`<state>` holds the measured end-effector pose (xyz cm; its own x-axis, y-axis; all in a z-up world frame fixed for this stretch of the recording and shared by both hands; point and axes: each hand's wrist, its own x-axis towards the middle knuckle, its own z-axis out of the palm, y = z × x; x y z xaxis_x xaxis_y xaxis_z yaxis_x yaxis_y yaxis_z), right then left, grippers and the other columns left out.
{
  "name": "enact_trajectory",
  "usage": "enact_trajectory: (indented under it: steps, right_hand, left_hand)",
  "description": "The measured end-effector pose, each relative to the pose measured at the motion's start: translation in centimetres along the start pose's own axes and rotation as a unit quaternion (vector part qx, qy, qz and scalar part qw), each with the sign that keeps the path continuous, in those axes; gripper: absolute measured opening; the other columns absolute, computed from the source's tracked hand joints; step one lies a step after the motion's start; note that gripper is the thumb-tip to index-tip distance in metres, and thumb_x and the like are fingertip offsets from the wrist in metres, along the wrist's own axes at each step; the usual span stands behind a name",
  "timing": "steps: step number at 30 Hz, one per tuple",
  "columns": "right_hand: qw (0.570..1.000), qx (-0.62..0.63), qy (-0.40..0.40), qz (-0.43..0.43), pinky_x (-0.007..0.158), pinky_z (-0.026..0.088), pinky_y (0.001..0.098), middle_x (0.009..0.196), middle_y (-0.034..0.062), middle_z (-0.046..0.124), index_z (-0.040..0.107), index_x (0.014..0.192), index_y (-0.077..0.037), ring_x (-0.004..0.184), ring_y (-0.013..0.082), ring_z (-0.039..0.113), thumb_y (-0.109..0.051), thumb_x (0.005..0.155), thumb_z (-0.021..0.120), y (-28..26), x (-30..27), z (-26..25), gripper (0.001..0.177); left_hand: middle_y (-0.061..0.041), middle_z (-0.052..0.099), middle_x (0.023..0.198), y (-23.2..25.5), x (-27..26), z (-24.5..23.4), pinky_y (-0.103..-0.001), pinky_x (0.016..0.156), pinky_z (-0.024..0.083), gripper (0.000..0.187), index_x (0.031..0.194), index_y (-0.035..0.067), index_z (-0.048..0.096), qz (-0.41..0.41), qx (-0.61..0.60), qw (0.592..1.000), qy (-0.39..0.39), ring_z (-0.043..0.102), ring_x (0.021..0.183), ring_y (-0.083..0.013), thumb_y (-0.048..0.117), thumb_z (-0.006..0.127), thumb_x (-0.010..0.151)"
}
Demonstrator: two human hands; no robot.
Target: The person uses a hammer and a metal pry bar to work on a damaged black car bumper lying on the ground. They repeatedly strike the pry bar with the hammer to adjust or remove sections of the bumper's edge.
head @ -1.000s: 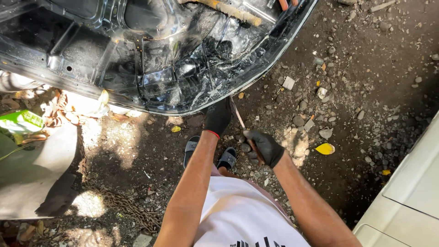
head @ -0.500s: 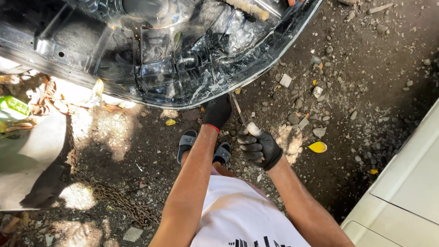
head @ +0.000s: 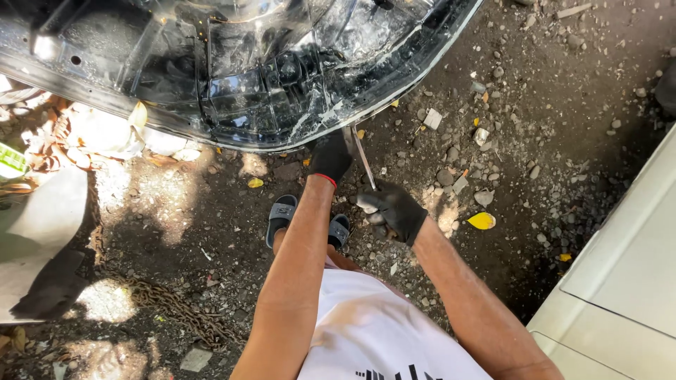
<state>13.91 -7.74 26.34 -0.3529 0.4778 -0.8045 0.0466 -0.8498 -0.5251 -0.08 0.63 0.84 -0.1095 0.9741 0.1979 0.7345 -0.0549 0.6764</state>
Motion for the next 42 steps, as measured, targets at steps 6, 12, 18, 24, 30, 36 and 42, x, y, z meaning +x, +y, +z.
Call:
enact_trajectory:
  steps: [6, 12, 18, 24, 30, 36, 42]
  right_hand:
    - [0.988, -0.137, -0.012, -0.073, 0.045, 0.038, 0.0279, 0.069, 0.0011, 0.053, 0.063, 0.098, -0.003, 0.051, 0.0093, 0.048, -0.01, 0.093, 0.073, 2.4, 2.9, -3.0, 0.013]
    - [0.88, -0.451, 0.088, -0.123, 0.056, 0.053, 0.0309, 0.077, 0.0059, 0.07, 0.068, 0.113, -0.003, 0.058, 0.0131, 0.065, -0.018, 0.092, 0.073, 1.2, 2.0, -1.7, 0.027]
    - [0.915, -0.391, 0.063, -0.08, 0.045, 0.05, 0.0325, 0.073, 0.0029, 0.061, 0.06, 0.118, -0.005, 0.051, 0.0126, 0.058, -0.025, 0.093, 0.076, 1.4, 2.3, -3.5, 0.036]
    - [0.983, 0.115, -0.139, 0.026, 0.034, 0.039, 0.0237, 0.065, -0.0058, 0.055, 0.064, 0.12, -0.018, 0.042, 0.0055, 0.046, -0.035, 0.096, 0.064, 0.7, 1.4, -5.6, 0.029]
    - [0.986, 0.098, -0.13, 0.034, 0.036, 0.038, 0.0261, 0.068, -0.0044, 0.057, 0.065, 0.113, -0.014, 0.042, 0.0074, 0.046, -0.034, 0.097, 0.061, 0.2, 2.4, -7.5, 0.026]
    - [0.994, 0.003, -0.104, 0.017, 0.034, 0.037, 0.0284, 0.067, -0.0029, 0.054, 0.063, 0.1, -0.009, 0.042, 0.0095, 0.044, -0.037, 0.101, 0.062, -2.1, -0.1, -7.8, 0.028]
    - [0.991, 0.067, -0.088, 0.079, 0.037, 0.043, 0.0271, 0.071, -0.0028, 0.059, 0.064, 0.102, -0.01, 0.047, 0.0074, 0.05, -0.04, 0.101, 0.06, -3.4, 0.2, -7.9, 0.03]
  left_hand:
    - [-0.026, 0.07, 0.115, 3.1, 1.4, -4.5, -0.055, 0.092, 0.052, 0.039, 0.128, 0.006, 0.062, -0.164, -0.053, 0.97, -0.174, 0.066, 0.108, -0.0448, 0.033, 0.046, 0.104]
    - [-0.025, 0.069, 0.118, 2.1, 1.3, -3.6, -0.052, 0.092, 0.053, 0.037, 0.121, 0.007, 0.066, -0.143, -0.06, 0.971, -0.181, 0.066, 0.108, -0.0436, 0.032, 0.052, 0.097]
    - [-0.026, 0.07, 0.117, 2.9, 0.5, -4.9, -0.053, 0.089, 0.054, 0.037, 0.124, 0.004, 0.065, -0.06, -0.052, 0.99, -0.12, 0.067, 0.107, -0.0445, 0.029, 0.049, 0.1]
    - [-0.029, 0.069, 0.109, 3.4, -0.1, -6.1, -0.056, 0.084, 0.052, 0.045, 0.125, 0.0, 0.062, -0.048, -0.055, 0.996, -0.045, 0.066, 0.1, -0.0473, 0.037, 0.054, 0.101]
    - [-0.028, 0.071, 0.107, 4.4, -0.3, -5.7, -0.057, 0.085, 0.053, 0.042, 0.127, 0.003, 0.062, -0.071, -0.065, 0.994, -0.041, 0.067, 0.097, -0.0475, 0.034, 0.055, 0.101]
    - [-0.026, 0.072, 0.098, 4.7, -0.6, -4.6, -0.055, 0.076, 0.056, 0.051, 0.141, 0.0, 0.058, -0.064, -0.005, 0.996, -0.059, 0.07, 0.087, -0.044, 0.037, 0.052, 0.107]
    - [-0.024, 0.074, 0.101, 3.0, -0.1, -2.0, -0.052, 0.078, 0.058, 0.037, 0.124, 0.004, 0.067, -0.001, -0.047, 0.999, -0.003, 0.071, 0.09, -0.0411, 0.033, 0.048, 0.11]
